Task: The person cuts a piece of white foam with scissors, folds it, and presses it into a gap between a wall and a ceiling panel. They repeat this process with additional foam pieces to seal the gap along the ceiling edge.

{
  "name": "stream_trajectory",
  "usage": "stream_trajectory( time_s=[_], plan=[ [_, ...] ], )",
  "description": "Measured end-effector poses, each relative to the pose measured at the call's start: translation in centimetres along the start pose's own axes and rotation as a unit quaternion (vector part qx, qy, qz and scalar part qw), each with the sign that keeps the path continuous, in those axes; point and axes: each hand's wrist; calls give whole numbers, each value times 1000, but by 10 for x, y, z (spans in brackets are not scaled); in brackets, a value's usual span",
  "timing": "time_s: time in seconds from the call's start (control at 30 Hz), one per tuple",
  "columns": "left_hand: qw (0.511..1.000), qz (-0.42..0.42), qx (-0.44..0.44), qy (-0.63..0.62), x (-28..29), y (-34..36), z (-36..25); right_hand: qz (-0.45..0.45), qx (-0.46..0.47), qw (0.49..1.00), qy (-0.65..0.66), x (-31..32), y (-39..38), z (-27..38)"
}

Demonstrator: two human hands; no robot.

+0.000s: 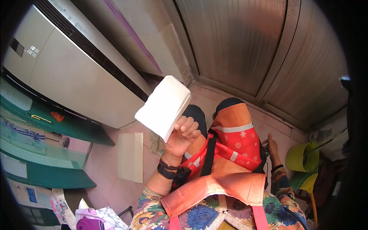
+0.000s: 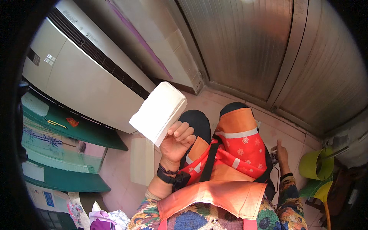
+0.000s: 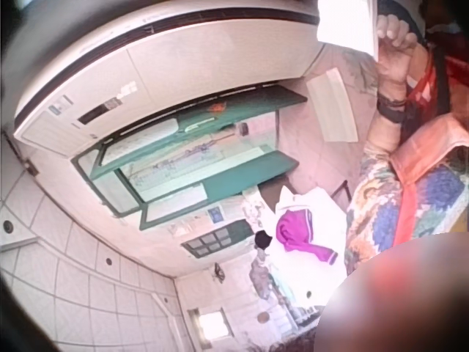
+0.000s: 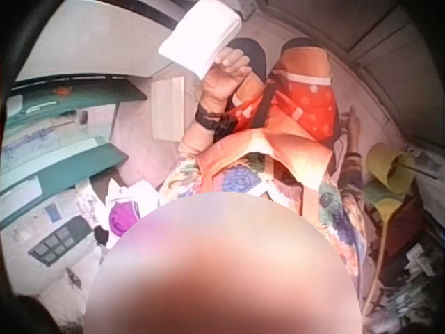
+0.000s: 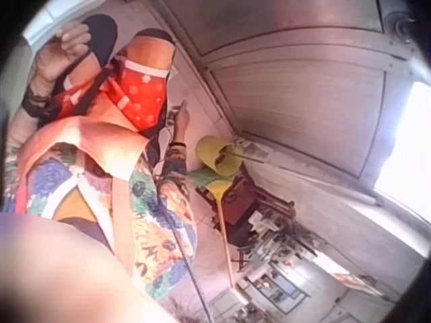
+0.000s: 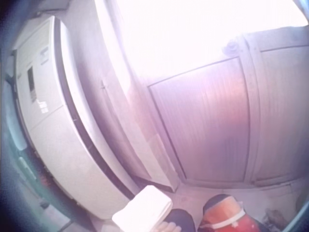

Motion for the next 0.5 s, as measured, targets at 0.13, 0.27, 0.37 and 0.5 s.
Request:
stream_trajectory(
  time_s=[0.13, 0.27, 0.37, 0.5],
  plan=[
    [1000, 6, 11, 11, 0, 0, 2, 103, 5, 994, 34, -8, -2, -12],
    [999, 20, 25, 27, 0, 0, 2, -41, 235, 890, -388, -12, -9, -9],
    [998, 22, 39, 37, 1, -1, 3, -161, 298, 901, -273, -9, -10, 4],
    [996, 37, 59, 53, 3, -2, 8, -48, 283, 885, -366, 3, -2, 19]
  ],
)
Point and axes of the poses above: each hand's wrist, its own y-axis towards the middle knuckle, its own x-axis out of the back of the hand, z = x × y, and after that the axes turned 1 degree about -z, right-handed
